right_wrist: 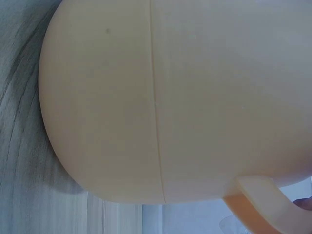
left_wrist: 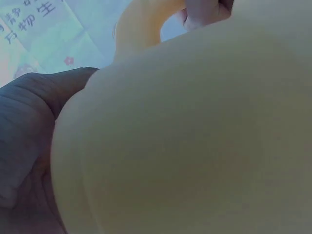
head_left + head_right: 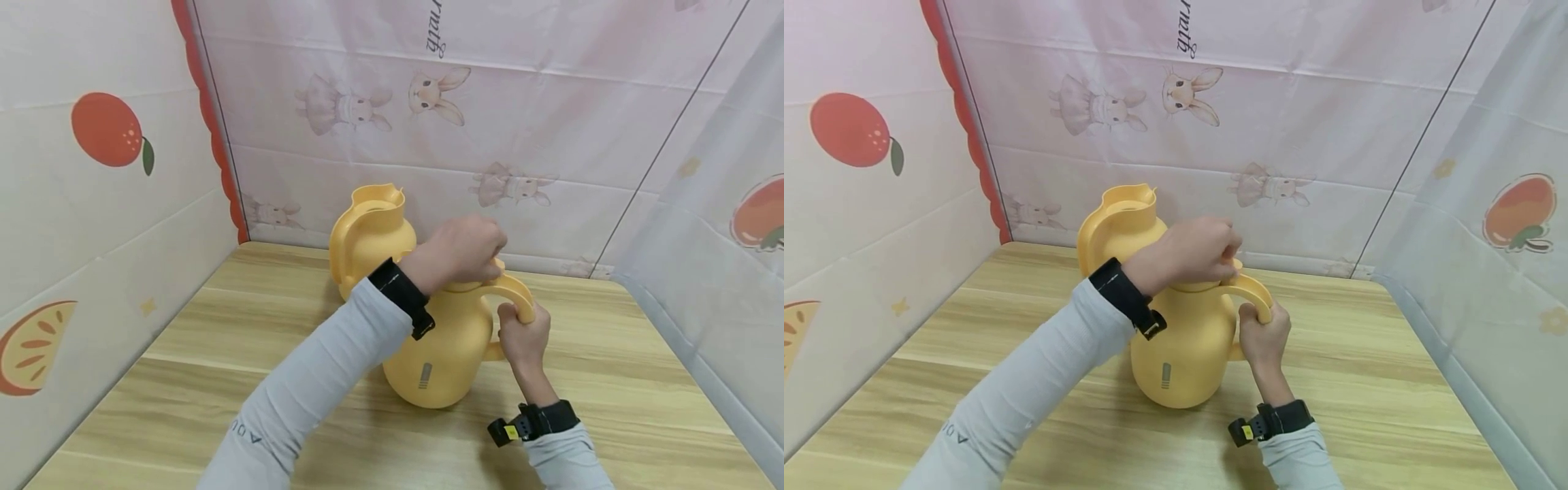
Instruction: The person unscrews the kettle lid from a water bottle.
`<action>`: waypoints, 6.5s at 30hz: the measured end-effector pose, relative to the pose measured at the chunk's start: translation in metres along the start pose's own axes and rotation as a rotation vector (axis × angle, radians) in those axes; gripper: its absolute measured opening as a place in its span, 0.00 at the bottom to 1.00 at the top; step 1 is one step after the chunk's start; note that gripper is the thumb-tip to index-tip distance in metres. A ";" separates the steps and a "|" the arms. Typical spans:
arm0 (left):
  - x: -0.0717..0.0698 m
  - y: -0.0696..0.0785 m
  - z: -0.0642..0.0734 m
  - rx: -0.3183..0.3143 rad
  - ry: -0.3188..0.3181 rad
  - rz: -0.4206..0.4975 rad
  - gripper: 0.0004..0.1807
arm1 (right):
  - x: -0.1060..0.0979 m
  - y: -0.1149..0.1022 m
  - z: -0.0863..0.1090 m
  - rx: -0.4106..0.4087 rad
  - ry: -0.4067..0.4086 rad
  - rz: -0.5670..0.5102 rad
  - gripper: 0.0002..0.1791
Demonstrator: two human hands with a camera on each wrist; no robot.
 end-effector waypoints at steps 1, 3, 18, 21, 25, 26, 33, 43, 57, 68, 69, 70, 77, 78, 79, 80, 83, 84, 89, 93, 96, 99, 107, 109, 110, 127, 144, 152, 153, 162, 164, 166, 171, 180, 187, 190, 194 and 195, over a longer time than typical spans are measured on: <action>-0.001 -0.001 -0.002 -0.011 -0.012 0.018 0.09 | 0.000 0.000 0.000 0.002 0.002 -0.002 0.15; -0.002 -0.003 -0.005 -0.027 -0.028 0.046 0.10 | 0.000 0.001 0.000 0.001 0.007 -0.004 0.16; -0.007 -0.019 -0.017 -0.170 -0.101 0.129 0.20 | 0.000 0.001 0.001 0.026 0.005 -0.013 0.17; -0.006 -0.027 -0.019 -0.221 -0.089 0.171 0.20 | 0.000 0.001 0.001 0.034 -0.004 -0.026 0.16; -0.005 -0.038 -0.017 -0.311 -0.076 0.226 0.19 | 0.001 0.002 0.001 0.038 -0.006 -0.025 0.16; -0.004 -0.040 -0.016 -0.335 -0.074 0.235 0.18 | 0.001 0.002 0.001 0.034 -0.006 -0.021 0.16; -0.004 -0.047 -0.010 -0.454 -0.046 0.251 0.14 | -0.001 0.001 0.001 0.009 -0.004 0.000 0.17; 0.000 -0.062 0.001 -0.494 0.009 0.418 0.09 | -0.001 0.002 0.000 0.010 -0.011 -0.014 0.17; 0.012 -0.076 0.015 -0.485 0.079 0.435 0.14 | -0.001 0.004 0.000 0.014 -0.009 -0.020 0.16; 0.018 -0.072 0.033 -0.508 0.211 0.423 0.09 | -0.002 0.002 -0.002 -0.004 -0.002 -0.010 0.16; 0.018 -0.072 0.034 -0.504 0.227 0.428 0.09 | -0.002 0.001 -0.002 -0.010 -0.001 -0.007 0.16; 0.019 -0.072 0.036 -0.500 0.241 0.429 0.09 | -0.002 0.001 -0.002 -0.014 0.001 -0.003 0.16; 0.023 -0.071 0.050 -0.493 0.323 0.347 0.14 | -0.002 0.002 -0.002 -0.006 -0.007 -0.015 0.16; 0.023 -0.071 0.051 -0.493 0.329 0.338 0.14 | -0.002 0.002 -0.002 -0.002 -0.009 -0.019 0.16; 0.023 -0.070 0.053 -0.496 0.332 0.332 0.14 | -0.001 0.002 -0.002 -0.001 -0.011 -0.020 0.16; 0.023 -0.070 0.054 -0.499 0.338 0.320 0.13 | -0.001 0.003 -0.001 -0.001 -0.011 -0.021 0.16; 0.022 -0.068 0.058 -0.507 0.345 0.317 0.12 | -0.001 0.003 -0.001 0.003 -0.002 -0.014 0.16; 0.022 -0.067 0.059 -0.510 0.349 0.319 0.11 | -0.001 0.003 -0.001 0.004 0.001 -0.013 0.16; 0.022 -0.064 0.062 -0.524 0.347 0.332 0.12 | -0.002 0.003 -0.001 0.002 0.002 -0.009 0.16; 0.024 -0.064 0.061 -0.530 0.335 0.337 0.13 | -0.002 0.002 0.001 0.016 -0.002 -0.004 0.16; 0.026 -0.063 0.061 -0.532 0.331 0.330 0.13 | -0.004 0.002 0.002 0.024 -0.004 0.004 0.16; 0.027 -0.062 0.059 -0.534 0.325 0.332 0.12 | -0.005 0.003 0.003 0.017 0.007 0.014 0.16; 0.030 -0.060 0.058 -0.514 0.347 0.342 0.11 | -0.007 0.003 0.003 0.003 0.023 0.002 0.16; 0.030 -0.060 0.058 -0.502 0.359 0.344 0.11 | -0.007 0.003 0.003 0.002 0.023 0.001 0.16; 0.030 -0.060 0.058 -0.495 0.371 0.338 0.11 | -0.007 0.003 0.003 0.002 0.024 0.001 0.16; -0.005 -0.080 0.076 -0.050 0.284 0.367 0.05 | -0.002 0.002 0.003 -0.039 0.004 -0.011 0.17; -0.004 -0.060 0.058 0.034 0.032 0.343 0.29 | -0.007 -0.001 0.000 -0.009 -0.001 -0.016 0.16; -0.003 -0.046 0.045 -0.033 -0.052 0.311 0.36 | -0.010 -0.002 -0.003 0.010 -0.021 -0.015 0.17; -0.004 -0.044 0.043 -0.040 -0.058 0.307 0.37 | -0.010 -0.002 -0.004 0.016 -0.023 -0.016 0.17; -0.004 -0.038 0.029 -0.025 -0.106 0.312 0.44 | -0.011 -0.001 -0.005 0.024 -0.034 -0.025 0.17; -0.004 -0.037 0.026 -0.015 -0.120 0.312 0.43 | -0.011 -0.001 -0.006 0.012 -0.035 -0.022 0.17; -0.003 -0.036 0.024 -0.004 -0.132 0.303 0.42 | -0.011 0.000 -0.006 0.004 -0.035 -0.021 0.17; -0.002 -0.036 0.021 0.017 -0.142 0.287 0.40 | -0.010 0.001 -0.006 0.001 -0.036 -0.027 0.17; -0.002 -0.035 0.021 0.006 -0.152 0.267 0.40 | -0.008 0.002 -0.006 -0.016 -0.017 -0.012 0.17; -0.005 -0.032 0.021 0.014 -0.157 0.253 0.40 | -0.008 0.003 -0.004 0.011 -0.031 -0.025 0.17; -0.009 -0.031 0.021 0.013 -0.144 0.254 0.39 | -0.009 0.003 -0.004 0.026 -0.035 -0.030 0.16; -0.019 -0.030 0.022 0.014 -0.099 0.248 0.39 | -0.008 0.003 -0.005 0.012 -0.025 -0.027 0.16; -0.022 -0.030 0.022 0.013 -0.088 0.241 0.38 | -0.008 0.003 -0.005 0.003 -0.024 -0.024 0.17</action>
Point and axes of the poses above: each hand's wrist, its own z-axis away from the middle knuckle, its own x-axis out of the palm, y = z × x, the point moved 1 cm from there along -z, towards the middle knuckle, and after that the axes turned 3 degrees about -y, right-handed, at the moved point
